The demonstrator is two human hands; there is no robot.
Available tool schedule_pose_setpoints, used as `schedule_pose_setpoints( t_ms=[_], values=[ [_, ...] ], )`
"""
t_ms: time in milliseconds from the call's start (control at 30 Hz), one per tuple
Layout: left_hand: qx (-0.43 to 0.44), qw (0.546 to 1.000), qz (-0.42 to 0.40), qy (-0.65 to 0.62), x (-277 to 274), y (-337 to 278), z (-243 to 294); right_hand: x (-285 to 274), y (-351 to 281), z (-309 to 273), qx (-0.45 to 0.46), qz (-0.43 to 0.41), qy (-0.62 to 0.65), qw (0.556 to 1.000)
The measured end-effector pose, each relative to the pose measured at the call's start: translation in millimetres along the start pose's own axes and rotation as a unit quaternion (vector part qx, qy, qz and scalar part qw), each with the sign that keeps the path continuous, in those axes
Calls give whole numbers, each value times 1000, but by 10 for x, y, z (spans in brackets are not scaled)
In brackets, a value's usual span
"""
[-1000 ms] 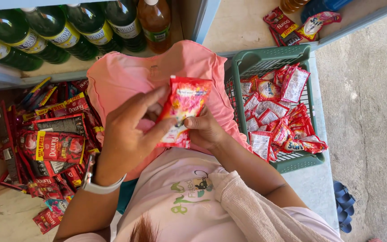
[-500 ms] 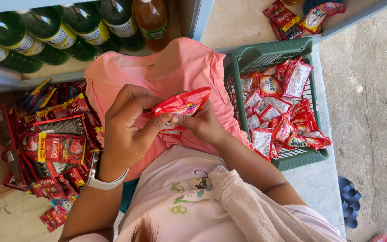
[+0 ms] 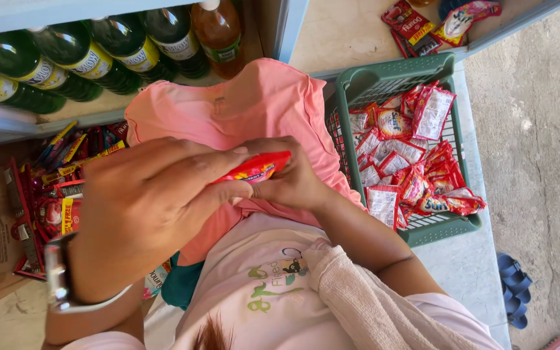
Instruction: Organizing and stocking detergent and fabric softener sachets on retail shelves.
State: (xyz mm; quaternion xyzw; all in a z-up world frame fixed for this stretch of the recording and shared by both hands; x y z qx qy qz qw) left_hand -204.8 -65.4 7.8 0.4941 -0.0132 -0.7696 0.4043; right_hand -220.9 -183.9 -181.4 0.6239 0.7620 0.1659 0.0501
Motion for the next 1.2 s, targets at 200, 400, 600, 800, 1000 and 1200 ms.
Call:
schedule_pose_setpoints(
  t_ms=[200,400,600,800,1000,1200],
  values=[
    [-40,998,27,-34,-521,296,237,361,-270,751,181,-144,148,962],
    [-43,999,10,2,-506,315,-103,668,-648,1036,252,-155,274,915],
    [-94,995,-3,23,-240,245,-726,964,-724,599,444,14,540,715],
    [-259,961,-90,-30,225,-8,-1420,940,-686,293,447,37,576,684],
    [-100,995,-26,-2,233,-99,-881,871,-541,250,421,35,512,748],
    [11,996,-71,47,455,-363,-312,623,-335,143,358,39,517,777]
  ],
)
Point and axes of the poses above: each hand's wrist, its own y-axis towards the middle knuckle, its own x-axis out of the palm, z = x × y, the point moved 10 cm from there along y, towards the middle knuckle, and after that the axes turned 4 degrees about -x, right-handed, at the moved point
